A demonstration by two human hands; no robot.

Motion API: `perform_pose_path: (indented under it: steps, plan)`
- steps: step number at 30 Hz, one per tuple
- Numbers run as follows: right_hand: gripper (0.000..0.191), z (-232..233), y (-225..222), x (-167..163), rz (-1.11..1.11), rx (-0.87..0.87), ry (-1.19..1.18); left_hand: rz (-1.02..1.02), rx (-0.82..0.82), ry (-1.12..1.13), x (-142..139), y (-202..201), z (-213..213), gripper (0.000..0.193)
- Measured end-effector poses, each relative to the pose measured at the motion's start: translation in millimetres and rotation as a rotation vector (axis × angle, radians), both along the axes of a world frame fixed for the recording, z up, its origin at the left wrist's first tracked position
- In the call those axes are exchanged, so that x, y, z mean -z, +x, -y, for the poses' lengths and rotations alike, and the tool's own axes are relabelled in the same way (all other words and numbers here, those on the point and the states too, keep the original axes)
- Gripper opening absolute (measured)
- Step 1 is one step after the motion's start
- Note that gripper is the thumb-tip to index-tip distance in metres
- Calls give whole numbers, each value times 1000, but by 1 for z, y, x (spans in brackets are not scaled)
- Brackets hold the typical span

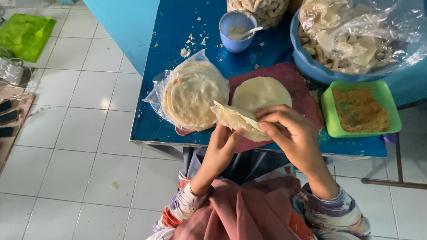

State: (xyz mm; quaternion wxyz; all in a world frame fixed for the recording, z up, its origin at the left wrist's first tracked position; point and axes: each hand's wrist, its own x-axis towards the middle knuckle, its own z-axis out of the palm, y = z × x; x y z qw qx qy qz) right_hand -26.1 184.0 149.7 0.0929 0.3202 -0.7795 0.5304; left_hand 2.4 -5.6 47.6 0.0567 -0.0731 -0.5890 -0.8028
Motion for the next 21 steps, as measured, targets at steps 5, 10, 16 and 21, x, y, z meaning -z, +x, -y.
perform_pose_path:
  steps: [5,10,16,21]
  plan:
    - [9,20,16,-3,-141,43,83,-32,-62,-50,-12,12,-4,42]
    - [8,14,10,4,-81,33,70,-4,-102,-144,-14,12,3,33]
    - [13,2,-1,21,250,102,-89,32,-65,12,3,6,1,37]
    - [18,6,4,20,109,4,-78,-98,-71,5,18,3,-4,38]
